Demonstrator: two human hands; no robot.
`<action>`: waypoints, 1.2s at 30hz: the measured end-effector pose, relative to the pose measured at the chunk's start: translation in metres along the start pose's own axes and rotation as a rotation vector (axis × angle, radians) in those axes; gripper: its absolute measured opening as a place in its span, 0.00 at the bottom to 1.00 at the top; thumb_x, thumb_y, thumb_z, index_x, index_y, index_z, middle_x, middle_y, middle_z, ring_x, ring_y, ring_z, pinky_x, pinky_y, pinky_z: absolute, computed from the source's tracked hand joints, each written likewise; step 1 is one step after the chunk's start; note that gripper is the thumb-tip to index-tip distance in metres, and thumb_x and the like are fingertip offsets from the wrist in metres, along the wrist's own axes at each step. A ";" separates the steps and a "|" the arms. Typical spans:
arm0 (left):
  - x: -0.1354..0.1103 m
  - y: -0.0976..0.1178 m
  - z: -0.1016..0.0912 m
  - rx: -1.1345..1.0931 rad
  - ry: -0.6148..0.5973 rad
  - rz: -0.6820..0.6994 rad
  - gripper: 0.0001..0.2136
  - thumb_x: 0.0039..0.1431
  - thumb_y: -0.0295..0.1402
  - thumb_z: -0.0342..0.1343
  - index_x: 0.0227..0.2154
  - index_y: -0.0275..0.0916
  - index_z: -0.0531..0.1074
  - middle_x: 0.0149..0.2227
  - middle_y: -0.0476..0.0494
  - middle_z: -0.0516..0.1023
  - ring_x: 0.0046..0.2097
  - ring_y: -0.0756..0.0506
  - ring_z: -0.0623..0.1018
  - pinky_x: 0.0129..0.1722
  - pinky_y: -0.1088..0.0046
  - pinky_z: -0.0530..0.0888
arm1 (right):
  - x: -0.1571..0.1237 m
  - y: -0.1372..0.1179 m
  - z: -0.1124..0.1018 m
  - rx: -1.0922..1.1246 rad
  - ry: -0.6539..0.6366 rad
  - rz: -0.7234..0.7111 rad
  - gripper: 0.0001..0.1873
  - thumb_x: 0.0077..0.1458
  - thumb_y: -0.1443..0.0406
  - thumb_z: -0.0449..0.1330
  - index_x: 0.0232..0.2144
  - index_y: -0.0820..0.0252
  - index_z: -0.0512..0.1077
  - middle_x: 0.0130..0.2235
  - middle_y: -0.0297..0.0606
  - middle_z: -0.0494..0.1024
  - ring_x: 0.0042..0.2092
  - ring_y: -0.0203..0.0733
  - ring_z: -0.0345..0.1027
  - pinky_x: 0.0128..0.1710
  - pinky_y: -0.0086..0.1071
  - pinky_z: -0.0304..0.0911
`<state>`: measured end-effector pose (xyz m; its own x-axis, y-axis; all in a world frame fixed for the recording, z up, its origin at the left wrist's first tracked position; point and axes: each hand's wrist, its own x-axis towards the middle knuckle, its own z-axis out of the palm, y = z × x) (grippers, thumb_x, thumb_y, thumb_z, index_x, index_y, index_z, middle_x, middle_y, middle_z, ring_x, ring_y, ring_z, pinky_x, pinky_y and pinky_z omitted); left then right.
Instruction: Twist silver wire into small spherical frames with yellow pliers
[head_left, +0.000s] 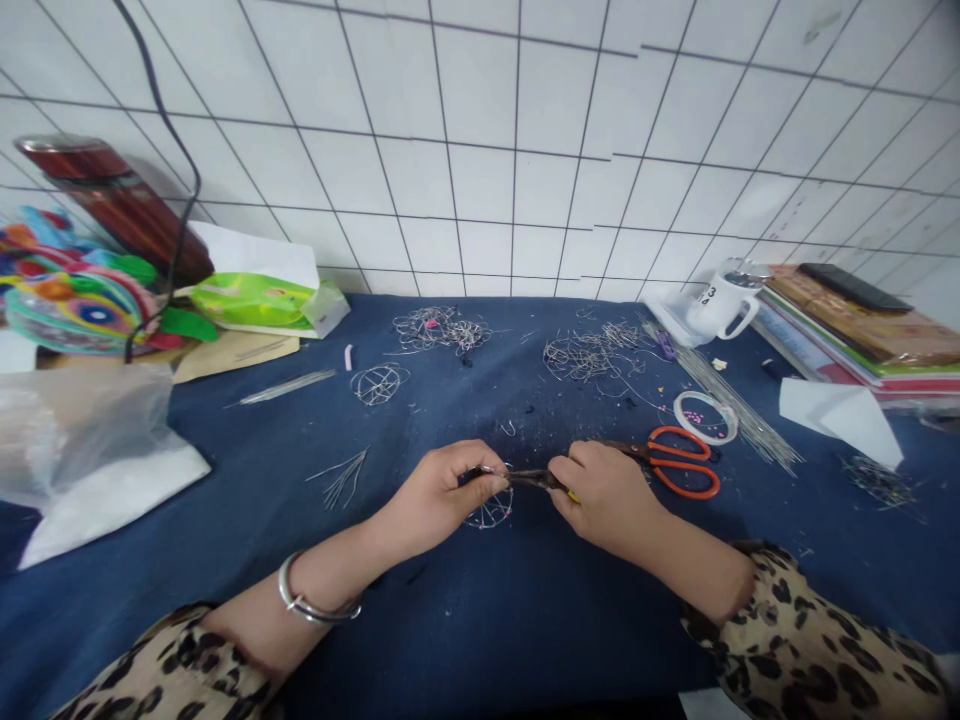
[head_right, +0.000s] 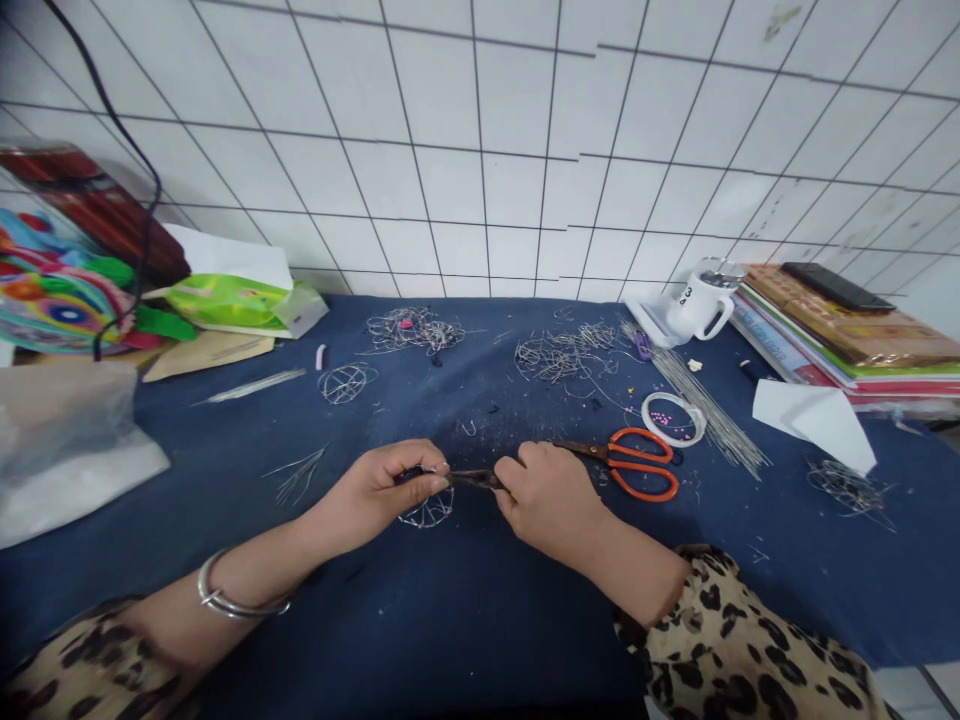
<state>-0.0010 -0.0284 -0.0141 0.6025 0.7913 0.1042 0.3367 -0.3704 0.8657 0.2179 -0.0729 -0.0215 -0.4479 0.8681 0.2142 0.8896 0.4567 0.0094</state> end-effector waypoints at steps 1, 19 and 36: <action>0.000 0.001 0.000 0.002 0.000 -0.004 0.05 0.57 0.30 0.51 0.28 0.35 0.70 0.28 0.48 0.70 0.31 0.50 0.70 0.33 0.74 0.66 | 0.000 0.000 0.000 -0.004 0.001 -0.001 0.08 0.56 0.62 0.50 0.30 0.58 0.66 0.29 0.37 0.65 0.32 0.38 0.57 0.33 0.31 0.49; -0.002 0.004 0.001 -0.051 0.004 -0.032 0.08 0.57 0.33 0.51 0.28 0.35 0.70 0.26 0.49 0.69 0.29 0.51 0.67 0.28 0.75 0.65 | -0.003 -0.002 0.003 0.148 -0.043 0.032 0.09 0.56 0.61 0.50 0.29 0.59 0.65 0.29 0.35 0.67 0.32 0.36 0.60 0.32 0.29 0.51; 0.000 0.004 -0.003 -0.121 -0.016 -0.047 0.06 0.56 0.33 0.53 0.29 0.35 0.71 0.28 0.49 0.69 0.29 0.52 0.68 0.28 0.77 0.65 | 0.000 -0.001 -0.001 0.380 -0.120 0.078 0.11 0.57 0.61 0.51 0.27 0.60 0.65 0.27 0.32 0.66 0.30 0.32 0.60 0.29 0.25 0.51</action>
<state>-0.0018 -0.0281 -0.0086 0.5998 0.7983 0.0554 0.2753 -0.2709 0.9224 0.2169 -0.0732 -0.0206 -0.4074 0.9093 0.0845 0.8348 0.4083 -0.3692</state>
